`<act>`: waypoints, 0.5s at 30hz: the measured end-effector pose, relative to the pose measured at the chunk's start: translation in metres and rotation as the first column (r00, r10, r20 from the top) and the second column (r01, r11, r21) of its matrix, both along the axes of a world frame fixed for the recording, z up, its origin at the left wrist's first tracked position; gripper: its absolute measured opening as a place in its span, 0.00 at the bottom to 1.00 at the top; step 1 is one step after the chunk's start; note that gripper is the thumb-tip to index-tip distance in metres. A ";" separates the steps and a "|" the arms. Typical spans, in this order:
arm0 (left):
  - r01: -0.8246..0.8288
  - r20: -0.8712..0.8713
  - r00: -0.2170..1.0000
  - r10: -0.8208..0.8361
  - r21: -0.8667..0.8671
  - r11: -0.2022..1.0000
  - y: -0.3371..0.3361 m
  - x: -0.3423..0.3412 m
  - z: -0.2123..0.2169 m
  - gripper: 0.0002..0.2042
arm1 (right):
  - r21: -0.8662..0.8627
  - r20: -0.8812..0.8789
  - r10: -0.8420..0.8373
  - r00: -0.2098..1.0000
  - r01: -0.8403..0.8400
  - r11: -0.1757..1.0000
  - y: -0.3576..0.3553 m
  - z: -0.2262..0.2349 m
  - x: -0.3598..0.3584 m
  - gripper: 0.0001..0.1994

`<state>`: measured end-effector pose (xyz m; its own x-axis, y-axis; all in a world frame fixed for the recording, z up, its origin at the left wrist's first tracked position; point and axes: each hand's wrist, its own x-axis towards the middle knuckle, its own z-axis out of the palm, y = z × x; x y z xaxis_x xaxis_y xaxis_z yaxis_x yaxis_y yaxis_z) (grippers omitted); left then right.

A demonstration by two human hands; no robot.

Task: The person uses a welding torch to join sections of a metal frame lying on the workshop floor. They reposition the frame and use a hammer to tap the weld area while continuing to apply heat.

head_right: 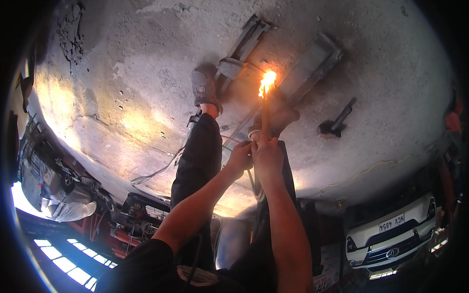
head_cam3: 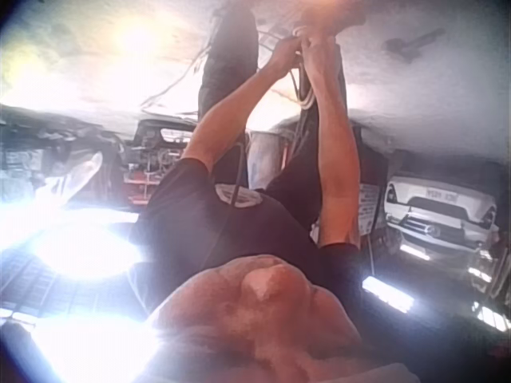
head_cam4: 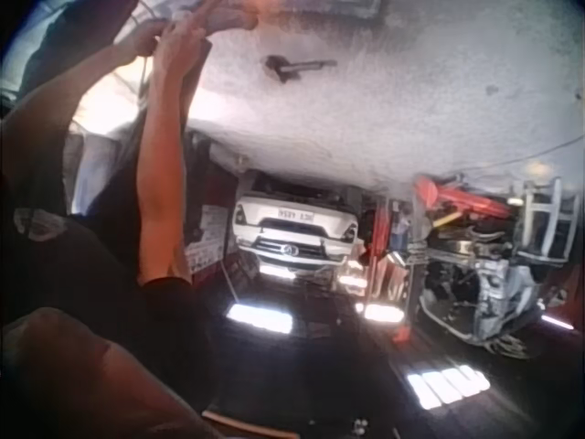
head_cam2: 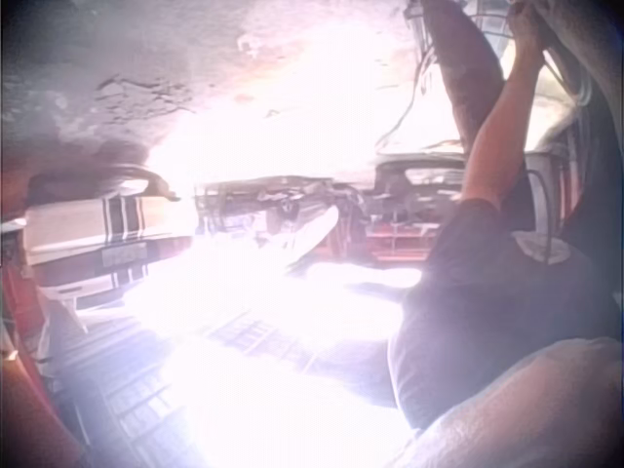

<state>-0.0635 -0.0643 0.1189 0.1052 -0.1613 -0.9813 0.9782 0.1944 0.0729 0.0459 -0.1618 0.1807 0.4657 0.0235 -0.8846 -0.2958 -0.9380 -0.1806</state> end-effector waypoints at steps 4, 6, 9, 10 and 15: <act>-0.392 -0.239 0.896 0.374 -0.029 0.920 -0.003 0.020 0.009 0.16 | 0.006 0.028 -0.011 1.000 0.011 1.000 -0.003 0.000 -0.002 0.30; -0.370 -0.203 0.913 0.355 -0.040 0.928 -0.003 0.025 0.012 0.17 | 0.002 0.008 -0.011 1.000 0.011 1.000 0.000 0.002 0.004 0.31; -0.334 -0.163 0.936 0.313 -0.121 0.935 0.003 0.030 0.008 0.16 | 0.018 0.030 -0.018 0.999 0.018 1.000 0.003 -0.002 0.007 0.31; -0.331 -0.165 0.936 0.310 -0.118 0.936 0.002 0.031 0.009 0.15 | 0.014 0.039 -0.011 0.999 0.011 1.000 0.003 -0.001 0.007 0.30; -0.298 -0.144 0.949 0.281 -0.112 0.948 0.001 0.031 0.010 0.15 | 0.017 0.069 0.004 0.998 -0.005 1.000 0.005 0.000 0.006 0.30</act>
<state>-0.0322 -0.0638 0.1290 0.0445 -0.2697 -0.9619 0.8778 0.4703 -0.0913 0.0515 -0.1565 0.1809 0.5258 0.0402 -0.8496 -0.2782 -0.9358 -0.2164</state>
